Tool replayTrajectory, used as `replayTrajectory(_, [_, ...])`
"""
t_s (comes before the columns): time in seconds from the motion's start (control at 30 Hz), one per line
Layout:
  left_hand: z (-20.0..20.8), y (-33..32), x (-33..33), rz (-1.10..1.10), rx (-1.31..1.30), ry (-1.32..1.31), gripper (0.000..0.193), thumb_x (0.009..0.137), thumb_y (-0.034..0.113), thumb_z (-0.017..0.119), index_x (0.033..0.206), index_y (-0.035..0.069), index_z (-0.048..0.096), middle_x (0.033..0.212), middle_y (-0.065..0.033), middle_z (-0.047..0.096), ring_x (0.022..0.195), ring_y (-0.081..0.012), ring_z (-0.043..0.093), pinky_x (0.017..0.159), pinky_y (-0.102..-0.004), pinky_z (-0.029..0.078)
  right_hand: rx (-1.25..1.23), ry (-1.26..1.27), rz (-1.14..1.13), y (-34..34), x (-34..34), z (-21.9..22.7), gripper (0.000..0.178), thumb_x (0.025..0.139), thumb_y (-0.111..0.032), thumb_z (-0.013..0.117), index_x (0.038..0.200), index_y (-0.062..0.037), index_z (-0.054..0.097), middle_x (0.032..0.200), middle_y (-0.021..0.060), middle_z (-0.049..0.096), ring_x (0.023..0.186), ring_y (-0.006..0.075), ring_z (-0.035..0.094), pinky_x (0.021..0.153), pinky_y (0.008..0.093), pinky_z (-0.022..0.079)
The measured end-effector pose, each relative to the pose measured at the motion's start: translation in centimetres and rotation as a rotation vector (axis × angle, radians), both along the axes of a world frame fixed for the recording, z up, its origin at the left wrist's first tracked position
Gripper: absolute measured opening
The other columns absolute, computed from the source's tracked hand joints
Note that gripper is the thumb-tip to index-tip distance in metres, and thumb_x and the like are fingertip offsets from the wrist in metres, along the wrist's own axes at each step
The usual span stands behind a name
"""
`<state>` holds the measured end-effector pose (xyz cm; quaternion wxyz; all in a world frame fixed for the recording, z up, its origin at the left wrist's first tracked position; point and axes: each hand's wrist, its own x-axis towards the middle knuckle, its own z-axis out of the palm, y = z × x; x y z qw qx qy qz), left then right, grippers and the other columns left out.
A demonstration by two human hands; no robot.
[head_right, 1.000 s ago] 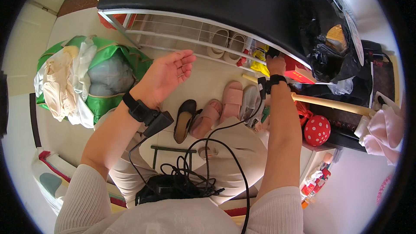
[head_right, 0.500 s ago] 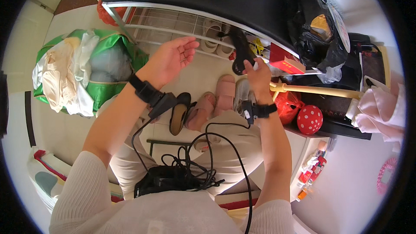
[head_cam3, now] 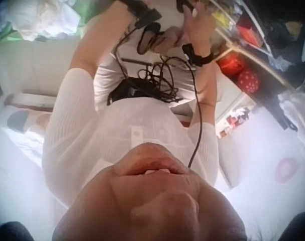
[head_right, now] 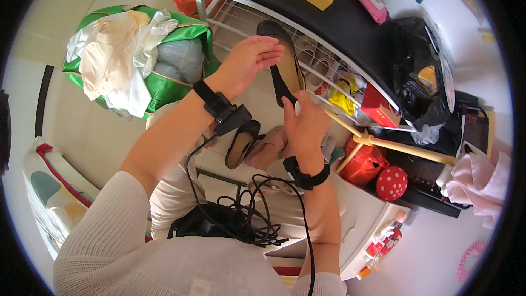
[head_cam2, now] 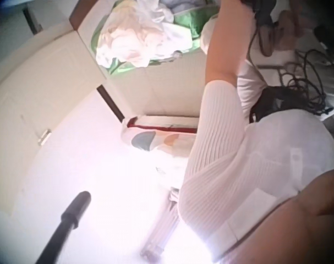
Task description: The person sits on the floor and wipes a black high-heeled shoe with a white wipe. They repeatedly rub the wipe over the shoe's upper, heel, and sole, then place the shoe on a nearby shelf.
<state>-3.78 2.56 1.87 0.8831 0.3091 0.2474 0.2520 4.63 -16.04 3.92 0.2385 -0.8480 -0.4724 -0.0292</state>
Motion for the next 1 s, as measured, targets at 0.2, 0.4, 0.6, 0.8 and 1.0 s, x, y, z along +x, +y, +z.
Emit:
replayTrajectory(0.2, [-0.2, 0.2, 0.1, 0.04, -0.412, -0.034, 0.075, 0.1, 0.021, 0.067, 0.154, -0.011, 0.027, 0.158, -0.0272, 0.033, 0.149, -0.0351, 0.036, 0.127, -0.0411, 0.033, -0.049, -0.136, 0.079, 0.5, -1.3, -3.2, 0.019, 0.093, -0.026, 0.076, 0.094, -0.0117, 0.065, 0.077, 0.0133, 0.069, 0.068, 0.039, 0.066, 0.057, 0.0482, 0.045])
replayTrajectory(0.4, [-1.1, 0.5, 2.7, 0.245, -0.537, -0.173, 0.102, 0.096, 0.043, 0.068, 0.162, -0.01, 0.01, 0.168, -0.0222, 0.023, 0.158, -0.0305, 0.023, 0.132, -0.0386, 0.011, 0.019, -0.168, 0.203, 0.5, -2.8, -2.7, 0.017, 0.085, -0.017, 0.079, 0.097, -0.0123, 0.068, 0.072, 0.0119, 0.065, 0.067, 0.0371, 0.065, 0.057, 0.046, 0.046])
replayTrajectory(0.6, [-0.8, 0.3, 2.9, 0.41, -0.543, -0.355, 0.098, 0.096, 0.049, 0.064, 0.162, -0.009, 0.018, 0.168, -0.0164, 0.027, 0.158, -0.026, 0.023, 0.132, -0.0375, 0.011, 0.095, -0.039, 0.26, -1.1, -4.9, -3.0, 0.025, 0.075, -0.01, 0.079, 0.095, -0.0106, 0.065, 0.071, 0.0092, 0.064, 0.061, 0.0337, 0.062, 0.056, 0.0438, 0.046])
replayTrajectory(0.8, [0.3, -1.3, 2.6, 0.289, -0.398, -0.393, 0.084, 0.099, 0.053, 0.059, 0.153, -0.007, 0.036, 0.156, -0.0148, 0.043, 0.151, -0.0284, 0.033, 0.129, -0.0397, 0.018, 0.104, 0.083, 0.278, -2.1, -5.5, -3.9, 0.025, 0.074, -0.009, 0.079, 0.095, -0.009, 0.066, 0.068, 0.0104, 0.062, 0.06, 0.0347, 0.062, 0.055, 0.0444, 0.046])
replayTrajectory(1.0, [1.4, -3.8, 2.9, -0.091, -0.318, -0.426, 0.074, 0.103, 0.056, 0.054, 0.142, -0.006, 0.045, 0.15, -0.0151, 0.048, 0.144, -0.0291, 0.04, 0.128, -0.0388, 0.021, 0.02, 0.066, 0.304, -3.6, -7.1, -5.4, 0.025, 0.07, -0.013, 0.082, 0.09, -0.0086, 0.067, 0.066, 0.0094, 0.062, 0.061, 0.0328, 0.064, 0.055, 0.0438, 0.047])
